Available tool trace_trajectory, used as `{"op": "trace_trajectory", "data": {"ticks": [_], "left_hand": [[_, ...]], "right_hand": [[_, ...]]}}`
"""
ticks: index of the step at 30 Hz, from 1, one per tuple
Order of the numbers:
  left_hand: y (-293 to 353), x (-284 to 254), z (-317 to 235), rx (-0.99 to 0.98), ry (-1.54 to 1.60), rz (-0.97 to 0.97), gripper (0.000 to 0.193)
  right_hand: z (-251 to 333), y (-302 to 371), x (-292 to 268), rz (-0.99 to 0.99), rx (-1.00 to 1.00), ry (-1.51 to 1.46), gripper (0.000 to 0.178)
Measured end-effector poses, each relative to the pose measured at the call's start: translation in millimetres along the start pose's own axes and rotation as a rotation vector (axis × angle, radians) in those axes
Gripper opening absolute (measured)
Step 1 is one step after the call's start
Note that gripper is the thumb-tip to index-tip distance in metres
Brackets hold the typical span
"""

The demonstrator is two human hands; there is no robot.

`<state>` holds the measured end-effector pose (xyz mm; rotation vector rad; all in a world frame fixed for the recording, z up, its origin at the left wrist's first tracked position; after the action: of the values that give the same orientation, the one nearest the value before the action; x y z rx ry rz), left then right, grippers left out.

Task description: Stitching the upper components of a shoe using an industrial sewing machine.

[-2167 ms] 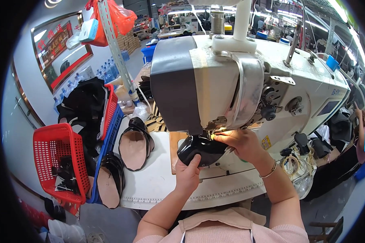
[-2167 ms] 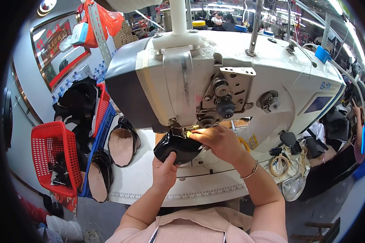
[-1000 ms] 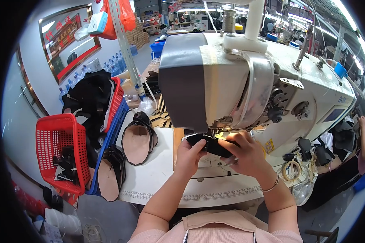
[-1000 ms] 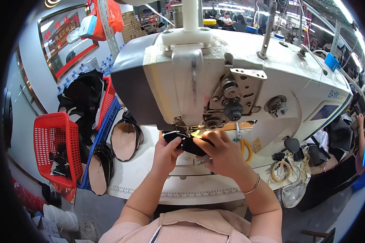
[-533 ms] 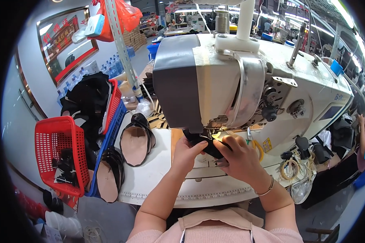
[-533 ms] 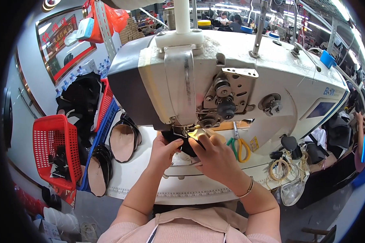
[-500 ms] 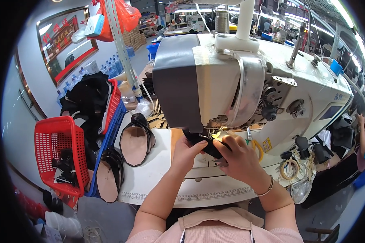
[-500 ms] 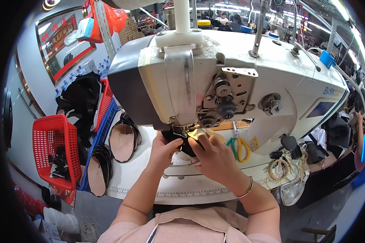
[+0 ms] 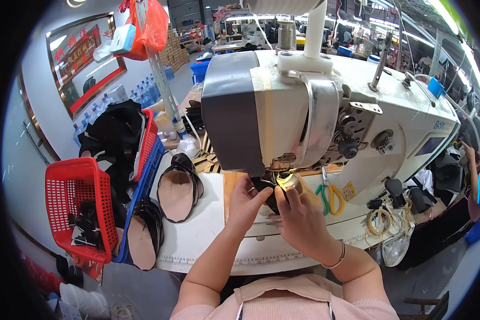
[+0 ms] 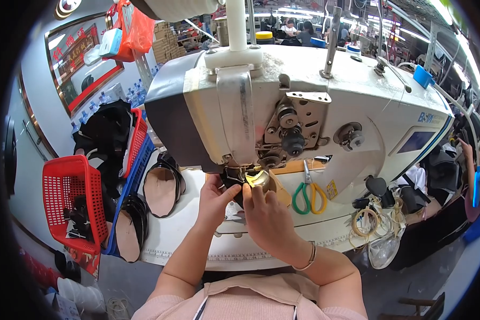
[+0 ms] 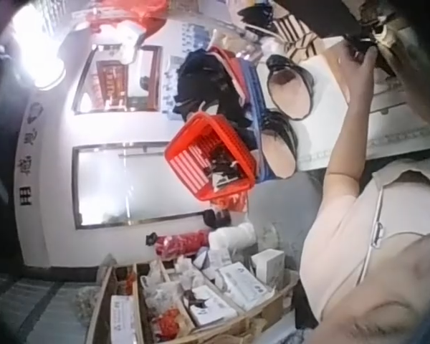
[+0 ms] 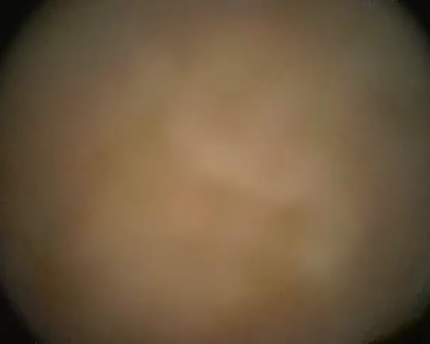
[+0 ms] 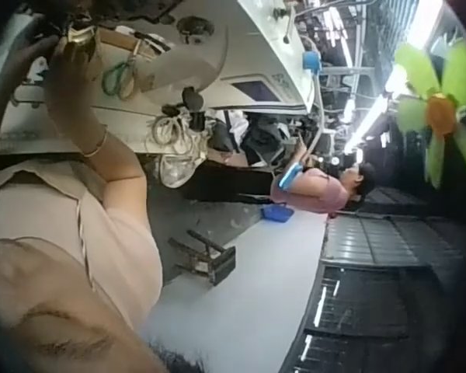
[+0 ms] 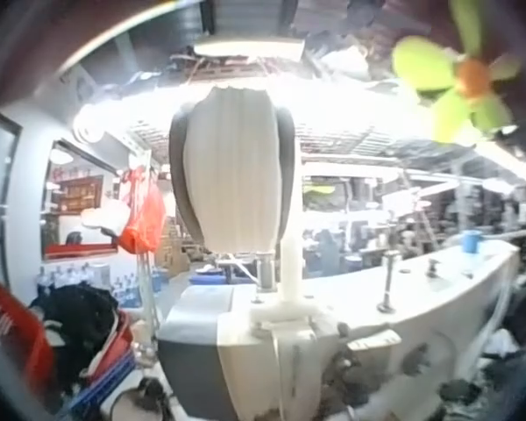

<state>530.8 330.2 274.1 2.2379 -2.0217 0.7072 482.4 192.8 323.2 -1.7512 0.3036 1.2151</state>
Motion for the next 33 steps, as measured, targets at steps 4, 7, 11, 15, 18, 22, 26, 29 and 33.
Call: {"op": "trace_trajectory", "data": {"ticks": [4,7,11,15,18,22,26,29,33], "left_hand": [[-8.7,-8.4,4.0,-0.206,0.258,0.081,0.036],[-12.0,-12.9,5.3,-0.279,0.345,0.15,0.035],[-15.9,-15.1,12.3,-0.335,0.372,0.172,0.035],[-19.4,-21.0,15.7,-0.371,0.371,0.095,0.034],[-12.8,-21.8,13.3,-0.303,0.244,0.058,0.034],[13.3,0.7,-0.4,-0.05,-0.07,0.046,0.04],[14.0,4.2,-3.4,-0.032,-0.047,0.055,0.04],[13.7,6.8,-8.8,-0.001,-0.151,0.04,0.038],[8.2,1.0,-7.9,-0.027,-0.27,0.022,0.036]], "right_hand": [[-16.3,5.1,-11.8,-0.172,-0.053,-0.327,0.034],[-43.7,1.8,-26.0,-0.421,0.22,-0.363,0.025],[-56.3,0.2,-2.5,-0.447,0.308,-0.408,0.022],[-49.0,10.6,11.3,-0.451,0.093,-0.386,0.015],[-48.5,22.0,22.0,-0.269,0.189,-0.677,0.013],[-41.8,21.1,18.8,-0.119,0.142,-0.816,0.013],[-43.2,20.7,22.2,0.025,0.213,-0.865,0.019],[-44.0,18.7,22.6,0.06,0.219,-0.877,0.018],[-42.1,16.6,21.3,0.11,0.247,-0.947,0.017]]}}
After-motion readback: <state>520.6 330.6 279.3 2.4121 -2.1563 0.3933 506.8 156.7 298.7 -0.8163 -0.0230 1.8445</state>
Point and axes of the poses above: each hand's wrist, its own y-axis away from the middle knuckle, its own x-axis out of the palm, z = x × y, the point moved 4 cm from there along -y, towards the middle knuckle, and after that the axes turned 4 degrees about y, right-handed, at the moved point
